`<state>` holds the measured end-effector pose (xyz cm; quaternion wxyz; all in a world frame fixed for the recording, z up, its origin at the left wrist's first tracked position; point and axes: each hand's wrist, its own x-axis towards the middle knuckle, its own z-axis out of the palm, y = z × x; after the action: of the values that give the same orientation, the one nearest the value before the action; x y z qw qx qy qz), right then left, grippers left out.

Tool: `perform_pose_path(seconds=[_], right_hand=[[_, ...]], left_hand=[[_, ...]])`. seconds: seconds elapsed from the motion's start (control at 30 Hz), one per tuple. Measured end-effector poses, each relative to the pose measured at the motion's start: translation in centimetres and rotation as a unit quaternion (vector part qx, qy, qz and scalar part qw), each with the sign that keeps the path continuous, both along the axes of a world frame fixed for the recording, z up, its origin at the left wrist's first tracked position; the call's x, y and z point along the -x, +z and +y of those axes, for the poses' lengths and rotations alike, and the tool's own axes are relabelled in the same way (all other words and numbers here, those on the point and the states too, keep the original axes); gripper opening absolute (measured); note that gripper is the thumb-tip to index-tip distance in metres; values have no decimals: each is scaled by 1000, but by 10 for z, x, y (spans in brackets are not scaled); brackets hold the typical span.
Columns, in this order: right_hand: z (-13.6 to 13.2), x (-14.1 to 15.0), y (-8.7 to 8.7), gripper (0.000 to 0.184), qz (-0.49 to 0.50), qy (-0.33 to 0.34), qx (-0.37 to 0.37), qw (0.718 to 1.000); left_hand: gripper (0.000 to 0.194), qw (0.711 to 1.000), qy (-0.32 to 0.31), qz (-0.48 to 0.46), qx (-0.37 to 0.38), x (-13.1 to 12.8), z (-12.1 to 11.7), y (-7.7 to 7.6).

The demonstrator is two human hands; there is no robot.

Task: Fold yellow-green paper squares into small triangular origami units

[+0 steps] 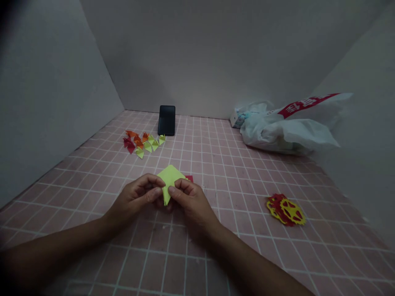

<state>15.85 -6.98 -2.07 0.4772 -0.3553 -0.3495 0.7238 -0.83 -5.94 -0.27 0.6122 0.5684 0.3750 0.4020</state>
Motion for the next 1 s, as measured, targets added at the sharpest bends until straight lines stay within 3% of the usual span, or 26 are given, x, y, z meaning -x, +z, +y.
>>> perform_pose_path(seconds=[0.17,0.33,0.57,0.87,1.0], right_hand=[[0,3,4,21,60,-46,39,996],[0,5,5,21,60,-69,36,995],[-4,8,5,19,63,-85,33,994],[-7,10,4,19,124,-89,61,986],[-8,10,5,19,118,-67,67,988]], left_hand=[[7,998,10,37,-55,-1,-4,-4],[7,992,3,77,-98,-2,-6,-6],[4,979,47,118,-156,-2,-6,-4],[4,923,69,184,-329,1,-5,-7],[5,912,82,208,-344,2,-5,-6]])
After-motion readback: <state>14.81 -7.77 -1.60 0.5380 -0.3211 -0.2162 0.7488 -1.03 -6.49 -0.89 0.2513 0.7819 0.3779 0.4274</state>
